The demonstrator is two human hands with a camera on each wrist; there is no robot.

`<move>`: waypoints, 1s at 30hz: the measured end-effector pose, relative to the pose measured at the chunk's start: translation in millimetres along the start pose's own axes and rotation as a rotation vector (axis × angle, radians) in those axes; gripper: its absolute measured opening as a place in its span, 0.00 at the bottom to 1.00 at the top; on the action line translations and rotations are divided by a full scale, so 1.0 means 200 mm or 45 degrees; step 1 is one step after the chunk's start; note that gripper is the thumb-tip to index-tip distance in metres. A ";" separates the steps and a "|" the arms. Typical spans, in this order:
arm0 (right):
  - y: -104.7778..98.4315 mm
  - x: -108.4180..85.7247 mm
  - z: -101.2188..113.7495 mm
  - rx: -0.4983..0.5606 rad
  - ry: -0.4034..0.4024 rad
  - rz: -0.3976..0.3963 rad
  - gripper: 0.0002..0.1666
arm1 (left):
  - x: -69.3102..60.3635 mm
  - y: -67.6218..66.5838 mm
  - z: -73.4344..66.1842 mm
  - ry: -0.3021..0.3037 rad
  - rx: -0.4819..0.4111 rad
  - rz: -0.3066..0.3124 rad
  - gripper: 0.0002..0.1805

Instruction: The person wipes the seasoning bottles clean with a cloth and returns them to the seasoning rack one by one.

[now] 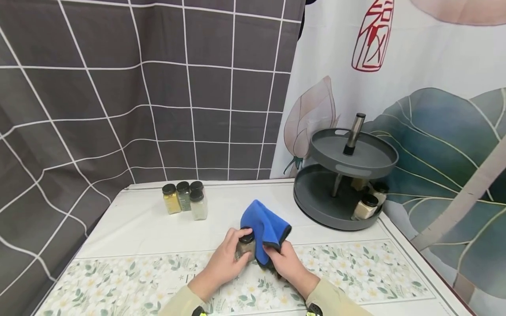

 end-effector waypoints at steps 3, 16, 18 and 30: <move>-0.02 0.00 0.02 0.023 -0.047 -0.062 0.29 | 0.01 0.00 0.00 0.004 -0.004 0.011 0.37; 0.00 0.00 0.00 0.007 -0.002 -0.028 0.29 | 0.01 0.00 0.01 -0.030 -0.017 0.077 0.37; 0.01 0.00 -0.02 -0.026 0.055 -0.011 0.28 | 0.01 -0.01 0.01 -0.005 -0.015 0.080 0.37; 0.00 0.00 0.00 -0.041 0.022 -0.052 0.27 | 0.03 -0.03 0.05 -0.013 -0.150 0.205 0.35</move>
Point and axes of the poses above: each hand's wrist, its own x-axis towards the middle knuckle, its own y-axis out of the palm, z = x × y, the point moved 8 cm from there along x, towards the middle knuckle, and after that the axes turned 12 degrees about -y, right-handed, at the moved point
